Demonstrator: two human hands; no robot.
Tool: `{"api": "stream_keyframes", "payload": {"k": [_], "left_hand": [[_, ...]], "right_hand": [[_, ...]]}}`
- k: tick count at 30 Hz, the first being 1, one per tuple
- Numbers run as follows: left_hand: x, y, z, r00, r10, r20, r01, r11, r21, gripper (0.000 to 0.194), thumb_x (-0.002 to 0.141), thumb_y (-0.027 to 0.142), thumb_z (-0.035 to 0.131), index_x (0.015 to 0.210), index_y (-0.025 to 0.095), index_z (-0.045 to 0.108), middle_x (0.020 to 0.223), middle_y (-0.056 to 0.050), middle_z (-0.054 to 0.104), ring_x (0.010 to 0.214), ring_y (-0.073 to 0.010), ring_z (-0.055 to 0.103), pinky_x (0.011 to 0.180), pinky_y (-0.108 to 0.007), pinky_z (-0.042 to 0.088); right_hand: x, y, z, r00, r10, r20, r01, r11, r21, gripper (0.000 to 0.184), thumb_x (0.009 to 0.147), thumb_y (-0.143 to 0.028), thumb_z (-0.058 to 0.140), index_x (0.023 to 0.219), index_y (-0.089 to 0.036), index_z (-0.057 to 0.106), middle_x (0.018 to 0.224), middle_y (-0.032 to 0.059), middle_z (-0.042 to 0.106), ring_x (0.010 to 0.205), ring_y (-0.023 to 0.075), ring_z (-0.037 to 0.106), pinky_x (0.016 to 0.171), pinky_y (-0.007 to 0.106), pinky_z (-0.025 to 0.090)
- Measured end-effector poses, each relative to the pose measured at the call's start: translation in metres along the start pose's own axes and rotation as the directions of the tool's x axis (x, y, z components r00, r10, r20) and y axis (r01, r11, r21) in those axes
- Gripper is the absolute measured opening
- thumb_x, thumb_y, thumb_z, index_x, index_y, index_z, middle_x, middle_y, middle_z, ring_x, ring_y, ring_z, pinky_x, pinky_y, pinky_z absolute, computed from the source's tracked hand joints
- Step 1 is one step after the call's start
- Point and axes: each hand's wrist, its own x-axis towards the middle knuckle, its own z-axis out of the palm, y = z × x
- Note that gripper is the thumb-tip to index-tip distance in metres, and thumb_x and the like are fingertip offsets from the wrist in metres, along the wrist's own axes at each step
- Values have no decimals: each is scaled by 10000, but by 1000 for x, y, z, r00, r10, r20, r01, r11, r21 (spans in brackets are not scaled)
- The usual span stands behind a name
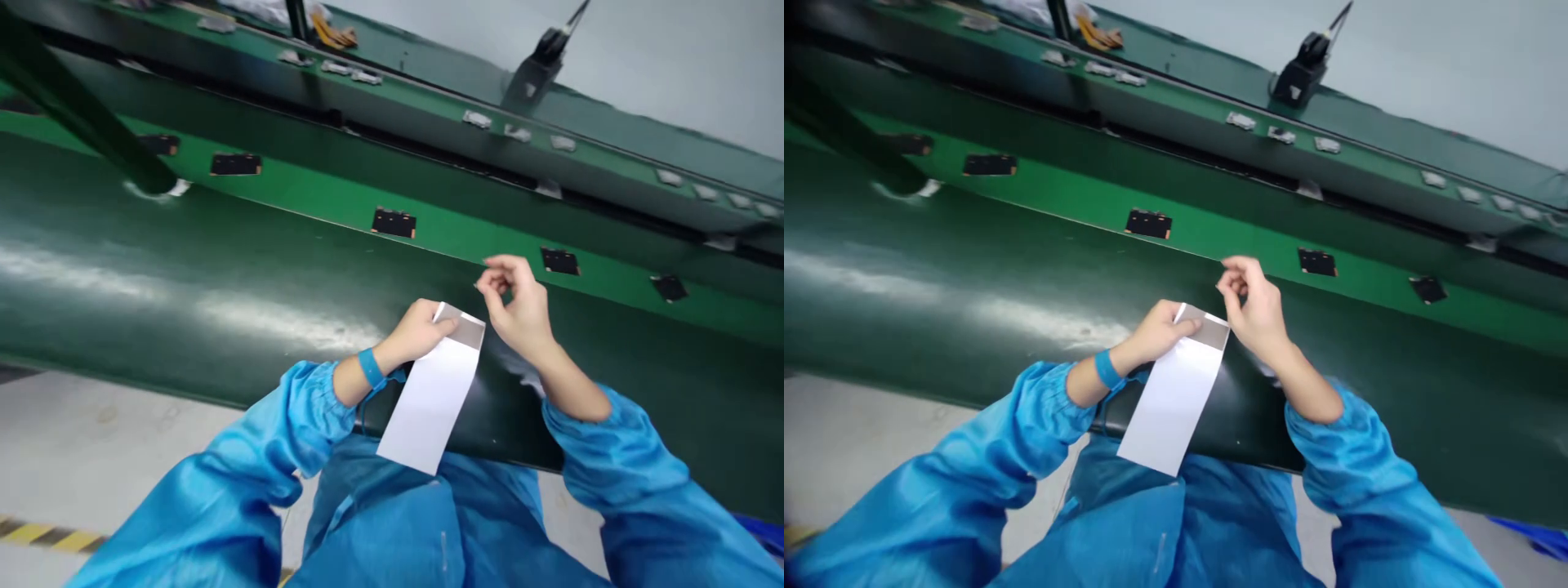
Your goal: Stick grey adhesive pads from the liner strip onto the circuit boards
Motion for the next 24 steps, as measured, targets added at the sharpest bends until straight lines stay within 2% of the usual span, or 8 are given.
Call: {"api": "stream_keyframes", "payload": {"k": [3, 5, 7, 9, 11, 14, 24], "left_hand": [[-4, 4, 2, 994, -37, 99, 35, 999, 23, 295, 767, 430, 656, 767, 137, 698, 713, -13, 664, 659, -151, 552, 613, -241, 412], [-5, 6, 1, 982, -51, 181, 39, 997, 74, 300, 779, 433, 663, 749, 137, 694, 695, -10, 658, 643, -143, 534, 603, -236, 405], [-5, 5, -1, 954, -89, 286, 57, 991, 117, 317, 806, 441, 659, 772, 130, 711, 690, -7, 657, 630, -139, 524, 595, -234, 402], [-5, 5, -3, 920, -118, 375, 68, 987, 143, 319, 829, 435, 654, 802, 125, 727, 695, -4, 659, 637, -137, 526, 607, -233, 410], [-7, 5, -3, 898, -121, 424, 62, 987, 149, 305, 839, 420, 654, 813, 126, 728, 704, -1, 654, 649, -133, 523, 618, -230, 412], [-9, 6, -1, 897, -104, 430, 50, 990, 133, 279, 843, 396, 655, 794, 128, 709, 710, 1, 639, 661, -129, 516, 620, -227, 407], [-9, 0, 2, 914, -55, 401, -1, 990, 138, 166, 871, 275, 679, 814, 126, 727, 752, 2, 694, 710, -137, 587, 665, -221, 450]], "right_hand": [[39, 9, 10, 999, 26, 32, -27, 999, 38, 354, 937, -147, 559, 1278, -235, 528, 897, 7, 696, 753, 165, 641, 699, 288, 507], [63, 14, 29, 983, 19, 184, -27, 999, 39, 419, 916, -94, 497, 1312, -230, 504, 897, -1, 692, 772, 157, 642, 734, 274, 498], [84, 20, 56, 919, -29, 393, 4, 998, 65, 508, 898, -39, 445, 1376, -209, 476, 918, -1, 702, 811, 149, 647, 797, 264, 494], [101, 25, 85, 856, -86, 510, 46, 995, 90, 536, 905, -15, 423, 1414, -179, 450, 934, 6, 705, 849, 153, 640, 840, 266, 484], [113, 28, 108, 855, -79, 512, 48, 996, 72, 501, 925, -20, 416, 1403, -166, 453, 922, 7, 702, 850, 160, 630, 855, 275, 473], [122, 31, 126, 894, 15, 448, -20, 1000, 7, 447, 934, -48, 436, 1363, -165, 486, 876, 1, 694, 804, 170, 622, 815, 285, 449], [111, 49, 140, 939, 69, 337, -83, 996, 26, 417, 856, -81, 496, 1259, -184, 523, 858, 16, 722, 737, 178, 626, 780, 304, 458]]}}
